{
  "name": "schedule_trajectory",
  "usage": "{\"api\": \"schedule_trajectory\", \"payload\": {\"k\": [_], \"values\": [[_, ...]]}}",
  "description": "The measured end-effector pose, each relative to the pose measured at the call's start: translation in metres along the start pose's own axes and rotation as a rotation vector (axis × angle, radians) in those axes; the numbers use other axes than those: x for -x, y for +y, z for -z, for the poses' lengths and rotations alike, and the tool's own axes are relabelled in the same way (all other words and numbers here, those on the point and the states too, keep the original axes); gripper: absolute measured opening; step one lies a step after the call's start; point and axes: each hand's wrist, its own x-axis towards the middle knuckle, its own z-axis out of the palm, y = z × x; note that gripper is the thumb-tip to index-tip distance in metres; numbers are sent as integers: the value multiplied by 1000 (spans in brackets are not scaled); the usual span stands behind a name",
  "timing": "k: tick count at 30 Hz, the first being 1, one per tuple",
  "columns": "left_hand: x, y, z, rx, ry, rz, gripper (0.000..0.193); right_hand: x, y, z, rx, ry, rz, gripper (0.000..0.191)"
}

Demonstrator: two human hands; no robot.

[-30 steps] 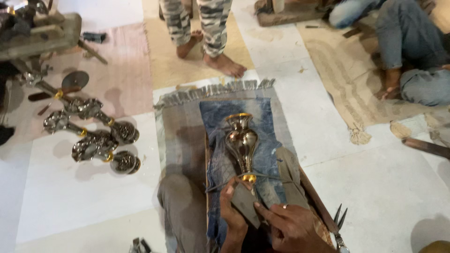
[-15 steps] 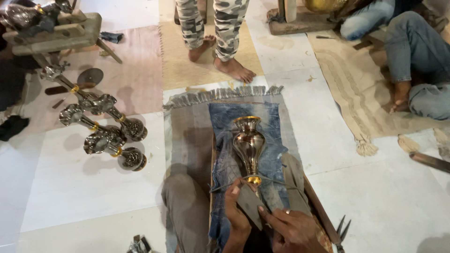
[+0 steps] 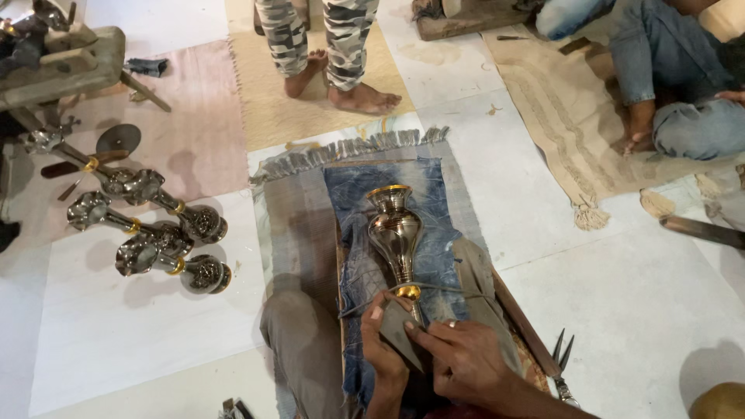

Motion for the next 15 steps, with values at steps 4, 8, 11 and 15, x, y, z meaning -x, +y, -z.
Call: {"api": "schedule_trajectory", "payload": {"k": [4, 8, 11, 15], "values": [[0, 0, 1, -16, 33, 30, 46, 8, 1, 0, 22, -8, -16, 55], [1, -2, 2, -10, -38, -6, 44, 7, 0, 3, 34, 36, 8, 55], [2, -2, 4, 26, -1, 24, 43, 2, -2, 3, 10, 27, 20, 57], [1, -3, 5, -6, 27, 35, 46, 3, -5, 5, -14, 66, 22, 50]]}}
